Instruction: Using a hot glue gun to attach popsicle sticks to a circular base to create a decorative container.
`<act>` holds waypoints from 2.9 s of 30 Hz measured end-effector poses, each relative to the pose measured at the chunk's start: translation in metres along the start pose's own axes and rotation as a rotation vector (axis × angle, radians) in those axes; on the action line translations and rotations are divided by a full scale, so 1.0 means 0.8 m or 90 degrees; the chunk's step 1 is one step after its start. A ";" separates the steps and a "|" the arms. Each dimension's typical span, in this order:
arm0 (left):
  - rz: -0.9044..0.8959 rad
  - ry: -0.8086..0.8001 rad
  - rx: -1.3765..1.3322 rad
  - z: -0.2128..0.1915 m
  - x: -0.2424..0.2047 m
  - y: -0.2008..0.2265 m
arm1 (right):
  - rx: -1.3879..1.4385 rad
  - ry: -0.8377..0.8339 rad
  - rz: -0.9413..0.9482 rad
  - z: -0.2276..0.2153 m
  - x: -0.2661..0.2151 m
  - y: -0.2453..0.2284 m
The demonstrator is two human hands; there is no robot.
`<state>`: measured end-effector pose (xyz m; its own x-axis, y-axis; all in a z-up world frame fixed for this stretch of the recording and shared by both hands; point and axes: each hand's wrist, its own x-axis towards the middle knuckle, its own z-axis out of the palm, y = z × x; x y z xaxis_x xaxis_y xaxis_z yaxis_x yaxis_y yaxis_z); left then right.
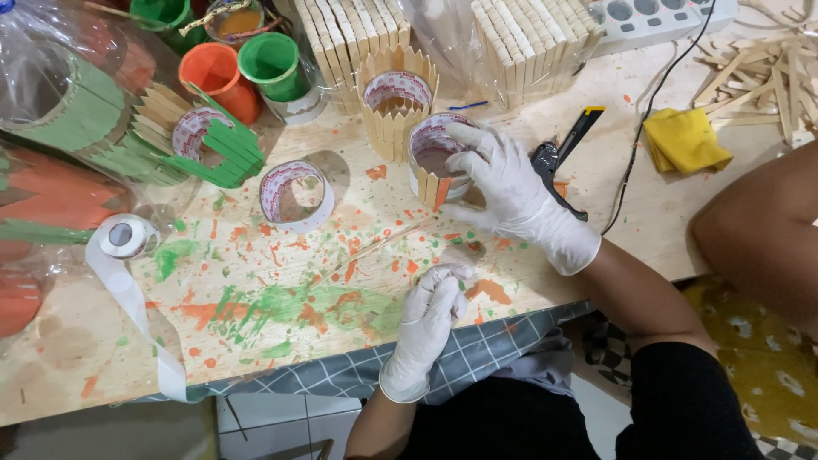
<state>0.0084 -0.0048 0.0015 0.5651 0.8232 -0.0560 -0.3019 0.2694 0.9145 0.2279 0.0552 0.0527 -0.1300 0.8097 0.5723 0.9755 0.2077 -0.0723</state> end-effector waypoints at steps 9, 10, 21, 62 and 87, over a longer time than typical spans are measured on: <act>0.014 0.001 0.006 -0.002 -0.001 -0.004 | 0.184 0.006 0.085 0.003 -0.001 -0.015; 0.014 0.001 0.005 -0.004 -0.001 -0.008 | 0.183 0.006 0.085 0.007 -0.003 -0.014; 0.030 -0.003 0.007 0.000 -0.002 0.003 | 0.190 0.045 0.053 0.019 -0.009 -0.006; -0.083 0.021 -0.002 -0.001 -0.004 -0.006 | -0.028 0.098 0.520 -0.120 -0.207 0.045; -0.044 -0.064 0.237 0.016 0.006 0.018 | 0.407 0.560 0.423 -0.121 -0.135 -0.025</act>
<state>0.0162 -0.0035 0.0192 0.6520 0.7516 -0.0996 0.0280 0.1075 0.9938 0.2398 -0.0896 0.0711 0.7487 0.2750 0.6032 0.5168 0.3278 -0.7909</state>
